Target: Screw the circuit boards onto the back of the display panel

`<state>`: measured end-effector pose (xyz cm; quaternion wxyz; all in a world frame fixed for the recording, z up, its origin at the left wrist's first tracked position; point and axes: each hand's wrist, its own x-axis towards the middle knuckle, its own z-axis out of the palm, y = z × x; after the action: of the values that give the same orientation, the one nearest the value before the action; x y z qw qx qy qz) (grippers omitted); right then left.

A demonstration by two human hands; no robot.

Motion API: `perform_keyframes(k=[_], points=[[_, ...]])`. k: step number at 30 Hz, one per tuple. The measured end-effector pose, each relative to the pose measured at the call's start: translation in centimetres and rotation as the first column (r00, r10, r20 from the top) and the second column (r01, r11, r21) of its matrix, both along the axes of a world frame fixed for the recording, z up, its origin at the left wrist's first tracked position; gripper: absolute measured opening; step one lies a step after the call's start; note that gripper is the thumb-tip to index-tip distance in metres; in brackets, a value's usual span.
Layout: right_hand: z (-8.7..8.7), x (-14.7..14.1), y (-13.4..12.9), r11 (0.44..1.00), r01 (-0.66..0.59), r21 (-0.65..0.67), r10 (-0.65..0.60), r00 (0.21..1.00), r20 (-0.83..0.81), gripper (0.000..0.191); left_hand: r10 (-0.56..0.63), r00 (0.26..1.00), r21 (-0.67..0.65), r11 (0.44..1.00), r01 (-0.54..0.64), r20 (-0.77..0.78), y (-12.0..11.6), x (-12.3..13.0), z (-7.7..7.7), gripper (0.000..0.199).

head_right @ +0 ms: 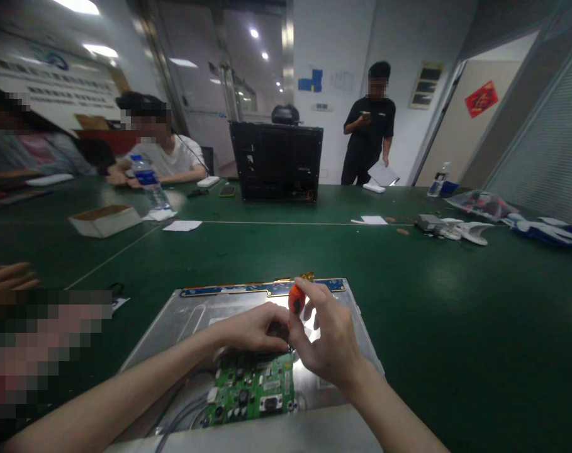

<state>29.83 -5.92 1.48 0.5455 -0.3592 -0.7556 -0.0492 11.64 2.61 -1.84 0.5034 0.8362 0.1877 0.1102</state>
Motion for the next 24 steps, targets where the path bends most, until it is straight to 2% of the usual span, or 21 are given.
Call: perform_keyframes(k=[10,18,24], points=[[0.01,0.33,0.08,0.999,0.007,0.053,-0.005,0.999,-0.042,0.037,0.005,1.000,0.026,1.000,-0.005,-0.009,-0.12,-0.11,0.40,0.010],[0.47,0.01,-0.33,0.999,0.014,0.034,-0.013,1.000,-0.018,0.041,-0.005,1.000,0.013,1.000,0.005,0.015,-0.03,-0.07,-0.08,0.009],[0.22,0.24,-0.27,0.998,0.059,0.036,-0.058,0.998,-0.030,0.035,-0.010,1.000,0.012,1.000,0.010,-0.003,-0.01,-0.17,-0.01,0.013]])
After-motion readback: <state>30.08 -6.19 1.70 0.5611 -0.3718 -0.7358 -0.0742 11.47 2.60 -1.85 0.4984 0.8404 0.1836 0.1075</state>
